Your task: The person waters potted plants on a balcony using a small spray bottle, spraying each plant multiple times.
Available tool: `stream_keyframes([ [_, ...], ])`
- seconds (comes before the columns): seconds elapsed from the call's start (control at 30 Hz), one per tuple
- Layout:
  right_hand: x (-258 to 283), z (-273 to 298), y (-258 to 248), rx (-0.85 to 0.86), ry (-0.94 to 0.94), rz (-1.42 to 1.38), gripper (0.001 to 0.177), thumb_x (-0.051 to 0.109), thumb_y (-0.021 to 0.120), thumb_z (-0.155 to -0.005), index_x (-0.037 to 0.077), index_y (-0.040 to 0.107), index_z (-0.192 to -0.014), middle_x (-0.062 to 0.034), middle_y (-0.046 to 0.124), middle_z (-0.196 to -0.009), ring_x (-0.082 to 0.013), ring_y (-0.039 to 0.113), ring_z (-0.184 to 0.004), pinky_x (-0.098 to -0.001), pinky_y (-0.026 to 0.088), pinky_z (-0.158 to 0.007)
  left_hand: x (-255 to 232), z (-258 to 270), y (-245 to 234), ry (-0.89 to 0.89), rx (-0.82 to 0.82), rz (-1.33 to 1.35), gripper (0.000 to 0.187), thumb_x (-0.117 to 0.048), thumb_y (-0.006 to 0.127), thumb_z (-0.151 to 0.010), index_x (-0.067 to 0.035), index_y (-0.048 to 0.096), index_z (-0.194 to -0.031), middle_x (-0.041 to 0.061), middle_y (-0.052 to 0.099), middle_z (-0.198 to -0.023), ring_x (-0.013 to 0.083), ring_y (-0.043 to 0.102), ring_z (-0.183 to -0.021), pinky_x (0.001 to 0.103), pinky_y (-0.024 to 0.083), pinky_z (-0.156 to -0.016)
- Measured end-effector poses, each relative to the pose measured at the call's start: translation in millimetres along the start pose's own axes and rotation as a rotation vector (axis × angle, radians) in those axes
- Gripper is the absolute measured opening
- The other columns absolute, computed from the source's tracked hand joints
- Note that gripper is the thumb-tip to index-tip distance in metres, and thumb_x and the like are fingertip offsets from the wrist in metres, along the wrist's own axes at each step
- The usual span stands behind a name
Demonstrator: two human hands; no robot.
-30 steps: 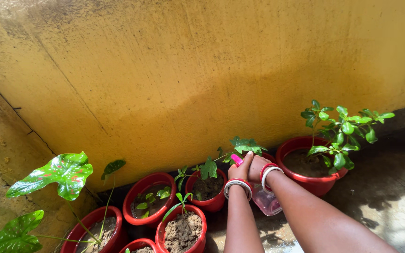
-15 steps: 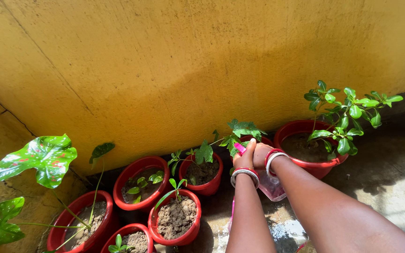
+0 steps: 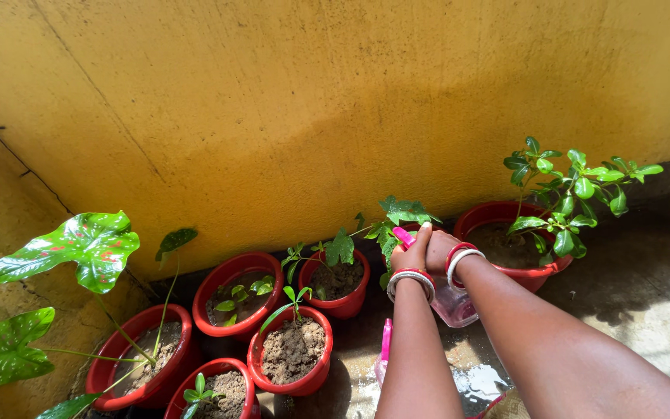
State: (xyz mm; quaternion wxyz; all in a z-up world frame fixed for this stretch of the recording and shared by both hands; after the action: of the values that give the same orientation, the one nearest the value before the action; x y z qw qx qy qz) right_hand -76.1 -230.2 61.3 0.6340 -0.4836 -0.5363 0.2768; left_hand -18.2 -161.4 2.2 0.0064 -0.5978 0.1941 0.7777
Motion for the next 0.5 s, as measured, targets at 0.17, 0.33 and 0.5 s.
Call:
stream_keyframes([
  [0.17, -5.7, 14.3, -9.9, -0.019, -0.033, -0.080, 0.040, 0.040, 0.069, -0.079, 0.022, 0.072, -0.114, -0.0183, 0.075, -0.108, -0.0379, 0.070, -0.105, -0.0465, 0.054, -0.091, -8.8, 19.2, 5.0, 0.044, -0.019, -0.122, 0.056, -0.043, 0.092, -0.067, -0.003, 0.072, -0.100, 0.013, 0.075, -0.103, 0.0220, 0.071, -0.091, 0.035, 0.056, -0.087],
  [0.33, -8.9, 20.2, -22.8, -0.041, 0.007, -0.045, 0.036, 0.039, 0.068, -0.081, 0.020, 0.074, -0.111, -0.0192, 0.074, -0.106, -0.0382, 0.070, -0.104, -0.0469, 0.054, -0.092, -22.5, 34.0, 16.1, 0.043, 0.031, -0.119, 0.063, -0.048, 0.091, -0.065, 0.000, 0.073, -0.102, 0.017, 0.076, -0.106, 0.0243, 0.072, -0.094, 0.036, 0.056, -0.089],
  [0.5, -8.6, 21.6, -33.5, -0.073, -0.042, 0.117, 0.032, 0.036, 0.067, -0.082, 0.011, 0.073, -0.101, -0.0200, 0.075, -0.098, -0.0387, 0.071, -0.097, -0.0476, 0.055, -0.087, -41.9, 47.0, 21.8, 0.054, 0.065, -0.289, 0.075, -0.057, 0.088, -0.066, 0.002, 0.073, -0.110, 0.020, 0.075, -0.113, 0.0263, 0.072, -0.101, 0.036, 0.054, -0.095],
])
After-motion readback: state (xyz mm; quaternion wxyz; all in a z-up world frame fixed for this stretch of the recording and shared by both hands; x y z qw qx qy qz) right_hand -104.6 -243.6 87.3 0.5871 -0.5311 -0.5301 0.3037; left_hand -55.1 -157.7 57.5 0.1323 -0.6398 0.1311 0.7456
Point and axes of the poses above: each hand's wrist, its own z-axis away from the middle knuckle, its own y-axis out of the palm, x = y × z, the point moved 6 cm from there along -z, towards the middle knuckle
